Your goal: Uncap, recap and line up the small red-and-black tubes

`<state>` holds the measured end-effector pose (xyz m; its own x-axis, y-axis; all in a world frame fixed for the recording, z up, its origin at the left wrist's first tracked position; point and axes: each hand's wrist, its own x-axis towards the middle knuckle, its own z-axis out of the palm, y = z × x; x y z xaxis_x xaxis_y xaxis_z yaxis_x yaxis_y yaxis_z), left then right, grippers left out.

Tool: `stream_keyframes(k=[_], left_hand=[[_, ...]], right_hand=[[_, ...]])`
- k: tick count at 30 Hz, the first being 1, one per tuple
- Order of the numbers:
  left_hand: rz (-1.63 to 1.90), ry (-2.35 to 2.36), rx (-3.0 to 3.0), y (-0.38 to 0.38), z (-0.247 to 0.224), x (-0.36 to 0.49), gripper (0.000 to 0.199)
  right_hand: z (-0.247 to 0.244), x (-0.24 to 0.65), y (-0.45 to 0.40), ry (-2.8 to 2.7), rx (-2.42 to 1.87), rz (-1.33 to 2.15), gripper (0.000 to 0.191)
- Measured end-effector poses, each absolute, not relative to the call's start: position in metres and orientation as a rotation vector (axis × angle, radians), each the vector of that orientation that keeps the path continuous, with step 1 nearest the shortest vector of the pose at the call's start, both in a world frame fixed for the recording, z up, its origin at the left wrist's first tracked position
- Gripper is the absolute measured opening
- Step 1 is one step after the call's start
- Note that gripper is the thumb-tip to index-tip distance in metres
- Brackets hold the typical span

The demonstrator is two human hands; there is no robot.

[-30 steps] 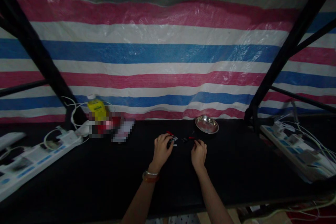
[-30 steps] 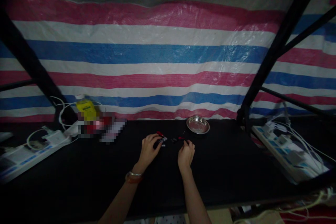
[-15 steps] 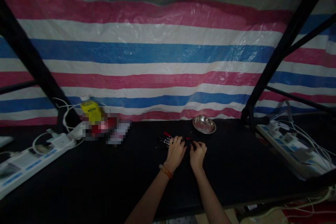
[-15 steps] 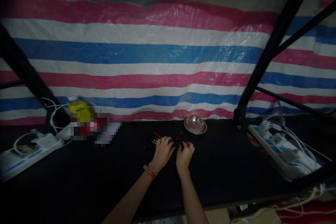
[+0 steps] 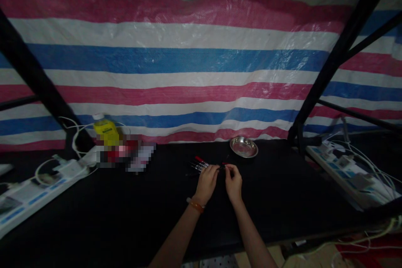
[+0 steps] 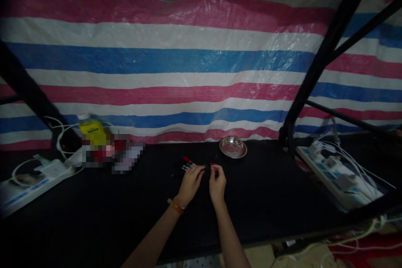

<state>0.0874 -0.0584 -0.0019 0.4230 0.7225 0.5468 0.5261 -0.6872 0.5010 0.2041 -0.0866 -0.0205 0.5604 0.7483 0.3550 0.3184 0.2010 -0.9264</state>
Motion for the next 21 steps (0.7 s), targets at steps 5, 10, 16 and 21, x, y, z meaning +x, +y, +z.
stream_keyframes(k=[5, 10, 16, 21], left_hand=[[1.298, 0.994, 2.228, -0.054, -0.003, 0.082, 0.019], [1.28, 0.966, 2.203, -0.055, 0.002, 0.081, 0.017], [1.233, 0.922, 2.221, -0.059, 0.005, 0.081, 0.018], [1.229, 0.894, 2.246, -0.059, 0.002, 0.081, 0.017]], right_hand=[[-0.019, 0.201, -0.082, -0.942, -1.241, 0.517, 0.029], [-0.018, 0.204, -0.08, -0.859, -1.17, 0.612, 0.031], [-0.011, 0.205, -0.083, -0.727, -1.122, 0.759, 0.037], [-0.009, 0.206, -0.084, -0.605, -1.061, 0.824, 0.038]])
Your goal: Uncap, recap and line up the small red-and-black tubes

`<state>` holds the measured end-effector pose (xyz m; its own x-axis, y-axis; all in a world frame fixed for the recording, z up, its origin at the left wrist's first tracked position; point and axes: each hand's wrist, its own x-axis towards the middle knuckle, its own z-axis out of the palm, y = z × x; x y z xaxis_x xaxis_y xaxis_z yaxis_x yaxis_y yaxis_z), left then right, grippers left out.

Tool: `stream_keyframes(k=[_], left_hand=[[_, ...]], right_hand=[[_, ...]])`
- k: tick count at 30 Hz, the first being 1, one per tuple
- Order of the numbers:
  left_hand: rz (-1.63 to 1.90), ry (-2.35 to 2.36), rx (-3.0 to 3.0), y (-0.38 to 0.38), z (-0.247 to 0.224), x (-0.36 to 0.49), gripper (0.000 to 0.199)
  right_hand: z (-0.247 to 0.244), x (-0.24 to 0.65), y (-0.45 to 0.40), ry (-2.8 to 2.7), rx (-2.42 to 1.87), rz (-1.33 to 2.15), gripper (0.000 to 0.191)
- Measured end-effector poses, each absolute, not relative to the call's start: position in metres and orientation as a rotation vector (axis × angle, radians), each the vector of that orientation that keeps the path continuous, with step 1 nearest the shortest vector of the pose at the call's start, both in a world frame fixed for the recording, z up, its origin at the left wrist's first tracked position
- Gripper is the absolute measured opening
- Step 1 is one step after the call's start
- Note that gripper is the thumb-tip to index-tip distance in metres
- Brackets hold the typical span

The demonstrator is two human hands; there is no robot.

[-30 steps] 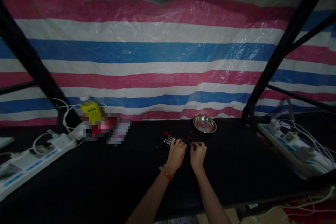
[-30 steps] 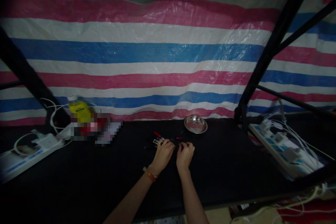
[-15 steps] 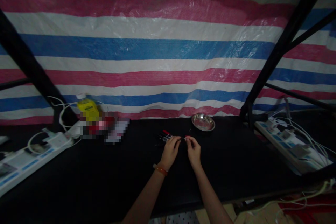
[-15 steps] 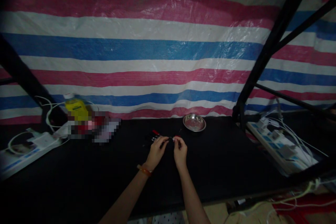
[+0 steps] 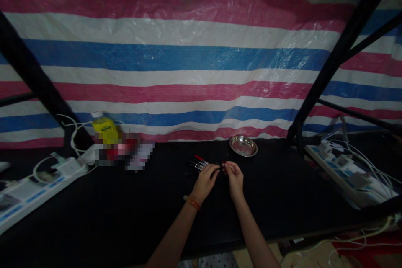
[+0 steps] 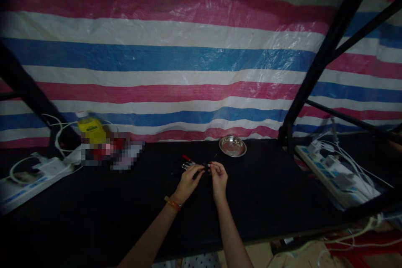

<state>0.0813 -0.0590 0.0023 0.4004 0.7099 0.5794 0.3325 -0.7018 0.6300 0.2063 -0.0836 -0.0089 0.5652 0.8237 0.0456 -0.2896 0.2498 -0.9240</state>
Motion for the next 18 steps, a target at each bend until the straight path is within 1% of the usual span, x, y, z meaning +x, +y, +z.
stream_keyframes(k=[5, 18], left_hand=[[1.216, 0.88, 2.268, -0.0594, 0.0016, 0.0806, 0.016], [1.146, 0.826, 2.299, -0.0632, 0.0088, 0.0804, 0.017]], right_hand=[[-0.0103, 0.2062, -0.0833, -0.538, -1.027, 0.885, 0.035], [-0.014, 0.2075, -0.0828, -0.527, -1.087, 0.873, 0.04]])
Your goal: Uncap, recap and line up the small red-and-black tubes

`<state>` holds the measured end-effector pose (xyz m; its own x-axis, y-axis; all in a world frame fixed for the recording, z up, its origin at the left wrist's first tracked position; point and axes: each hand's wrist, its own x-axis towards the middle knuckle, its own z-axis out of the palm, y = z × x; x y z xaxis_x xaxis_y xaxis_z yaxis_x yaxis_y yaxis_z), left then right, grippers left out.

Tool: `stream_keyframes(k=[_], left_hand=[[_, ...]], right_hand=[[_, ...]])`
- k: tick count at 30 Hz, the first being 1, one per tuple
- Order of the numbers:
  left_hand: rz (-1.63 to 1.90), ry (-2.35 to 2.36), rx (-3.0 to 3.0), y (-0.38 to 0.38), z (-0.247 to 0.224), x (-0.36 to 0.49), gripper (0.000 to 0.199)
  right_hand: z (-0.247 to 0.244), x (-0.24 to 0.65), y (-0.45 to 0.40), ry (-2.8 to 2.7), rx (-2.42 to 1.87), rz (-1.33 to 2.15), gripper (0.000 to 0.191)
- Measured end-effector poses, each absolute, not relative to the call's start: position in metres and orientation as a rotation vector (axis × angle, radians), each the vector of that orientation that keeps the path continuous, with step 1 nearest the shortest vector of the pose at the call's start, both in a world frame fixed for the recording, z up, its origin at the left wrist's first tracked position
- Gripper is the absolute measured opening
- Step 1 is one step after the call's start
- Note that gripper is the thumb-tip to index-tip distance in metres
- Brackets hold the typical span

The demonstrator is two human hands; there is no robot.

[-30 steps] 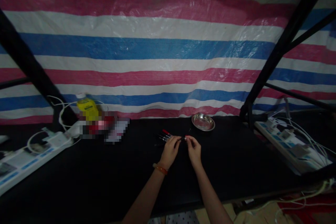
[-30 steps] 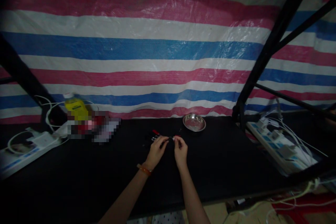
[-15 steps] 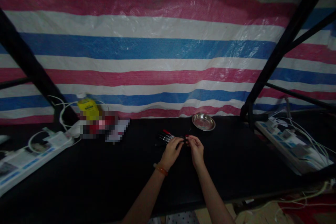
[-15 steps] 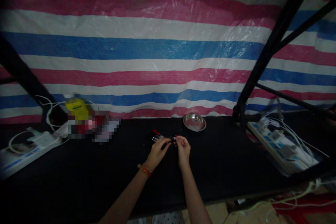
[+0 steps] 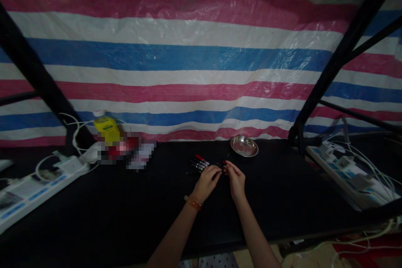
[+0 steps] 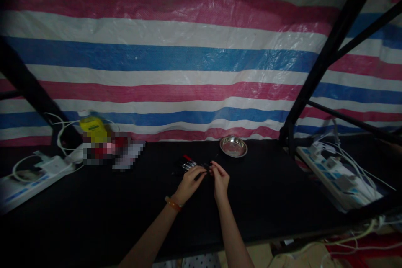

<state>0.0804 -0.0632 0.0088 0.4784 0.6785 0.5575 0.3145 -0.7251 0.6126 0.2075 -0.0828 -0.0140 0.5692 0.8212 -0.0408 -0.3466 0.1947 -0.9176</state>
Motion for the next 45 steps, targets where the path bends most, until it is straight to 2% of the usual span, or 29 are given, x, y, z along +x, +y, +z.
stream_keyframes(k=[7, 15, 18, 23, 28, 32, 39, 42, 45], left_hand=[[1.207, 0.849, 2.22, -0.061, 0.005, 0.08, 0.014], [1.166, 1.0, 2.252, -0.061, 0.008, 0.077, 0.011], [1.141, 1.065, 2.312, -0.06, 0.014, 0.075, 0.018], [1.228, 1.707, 2.21, -0.054, 0.02, 0.062, 0.032], [1.008, 2.235, 1.937, -0.043, 0.013, 0.049, 0.055], [0.855, 2.259, 1.894, -0.039, 0.006, 0.047, 0.055], [0.88, 2.217, 1.875, -0.038, 0.005, 0.046, 0.053], [0.999, 2.141, 1.822, -0.035, 0.002, 0.044, 0.052], [1.276, 1.907, 1.72, -0.03, -0.003, 0.043, 0.049]], right_hand=[[-0.008, 0.201, -0.086, -0.68, -1.068, 0.887, 0.039], [-0.002, 0.198, -0.088, -0.656, -0.974, 1.129, 0.047], [-0.003, 0.197, -0.089, -0.603, -0.969, 1.124, 0.048], [-0.006, 0.197, -0.087, -0.502, -0.952, 1.076, 0.05], [-0.007, 0.198, -0.086, -0.478, -0.937, 1.077, 0.05], [-0.009, 0.198, -0.086, -0.51, -0.941, 1.067, 0.048], [-0.009, 0.197, -0.086, -0.507, -0.95, 1.065, 0.046], [-0.01, 0.197, -0.085, -0.543, -0.952, 1.067, 0.044], [-0.013, 0.198, -0.084, -0.592, -0.975, 1.053, 0.044]])
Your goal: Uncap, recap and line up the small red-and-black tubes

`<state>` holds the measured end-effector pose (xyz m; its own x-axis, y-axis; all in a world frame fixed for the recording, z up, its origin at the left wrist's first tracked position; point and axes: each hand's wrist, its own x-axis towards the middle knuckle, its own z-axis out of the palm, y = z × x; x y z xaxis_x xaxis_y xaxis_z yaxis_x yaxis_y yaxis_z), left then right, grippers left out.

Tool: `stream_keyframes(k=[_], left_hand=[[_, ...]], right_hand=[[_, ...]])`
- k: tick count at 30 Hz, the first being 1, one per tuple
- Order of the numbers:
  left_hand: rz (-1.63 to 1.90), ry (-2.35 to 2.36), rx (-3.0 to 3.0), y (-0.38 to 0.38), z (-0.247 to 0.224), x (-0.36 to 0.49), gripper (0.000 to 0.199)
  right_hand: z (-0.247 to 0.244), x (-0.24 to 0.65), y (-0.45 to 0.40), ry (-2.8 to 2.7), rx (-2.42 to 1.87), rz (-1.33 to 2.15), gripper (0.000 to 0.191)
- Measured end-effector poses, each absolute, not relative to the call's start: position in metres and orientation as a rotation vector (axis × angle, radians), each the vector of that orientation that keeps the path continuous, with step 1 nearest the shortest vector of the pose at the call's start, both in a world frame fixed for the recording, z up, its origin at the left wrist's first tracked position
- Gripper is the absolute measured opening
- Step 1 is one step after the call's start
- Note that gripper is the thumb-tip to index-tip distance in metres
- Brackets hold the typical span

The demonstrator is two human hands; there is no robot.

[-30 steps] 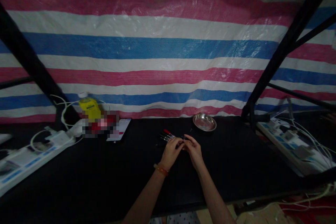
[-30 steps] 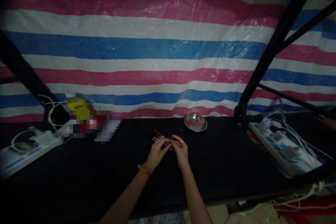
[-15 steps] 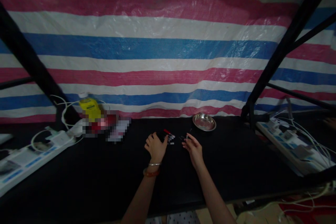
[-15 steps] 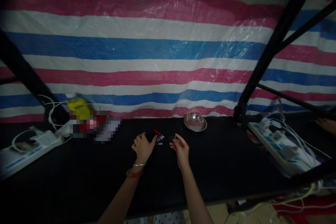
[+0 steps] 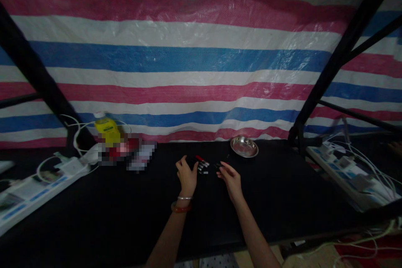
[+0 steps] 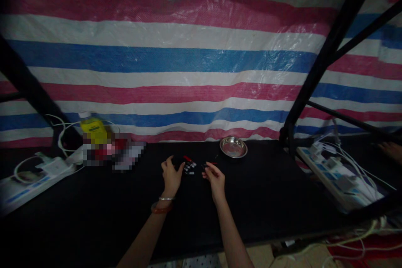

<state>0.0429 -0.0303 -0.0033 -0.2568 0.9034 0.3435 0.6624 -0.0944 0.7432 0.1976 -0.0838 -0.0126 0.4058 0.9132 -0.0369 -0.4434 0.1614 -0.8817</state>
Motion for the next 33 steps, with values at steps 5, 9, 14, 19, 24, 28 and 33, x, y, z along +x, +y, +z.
stream_keyframes(k=[5, 9, 14, 19, 24, 28, 33], left_hand=[[1.673, 1.603, 1.505, -0.028, 0.002, 0.041, 0.038], [1.894, 1.354, 1.31, -0.032, 0.014, 0.046, 0.036], [1.683, 1.006, 1.103, -0.039, 0.016, 0.065, 0.037], [1.716, 0.972, 1.09, -0.045, 0.018, 0.073, 0.034], [1.76, 1.008, 0.983, -0.041, 0.022, 0.067, 0.041], [1.67, 1.028, 0.931, -0.038, 0.02, 0.063, 0.038], [1.595, 0.968, 1.021, -0.038, 0.017, 0.066, 0.033]], right_hand=[[-0.017, 0.197, -0.082, -0.735, -1.044, 0.984, 0.041], [-0.018, 0.195, -0.084, -0.902, -1.104, 0.782, 0.033], [-0.011, 0.192, -0.091, -1.115, -1.151, 0.551, 0.021], [-0.006, 0.19, -0.094, -1.131, -1.122, 0.504, 0.017], [-0.01, 0.189, -0.09, -0.972, -1.157, 0.592, 0.021], [-0.011, 0.186, -0.089, -0.968, -1.158, 0.637, 0.023], [-0.009, 0.184, -0.09, -1.001, -1.151, 0.622, 0.022]])
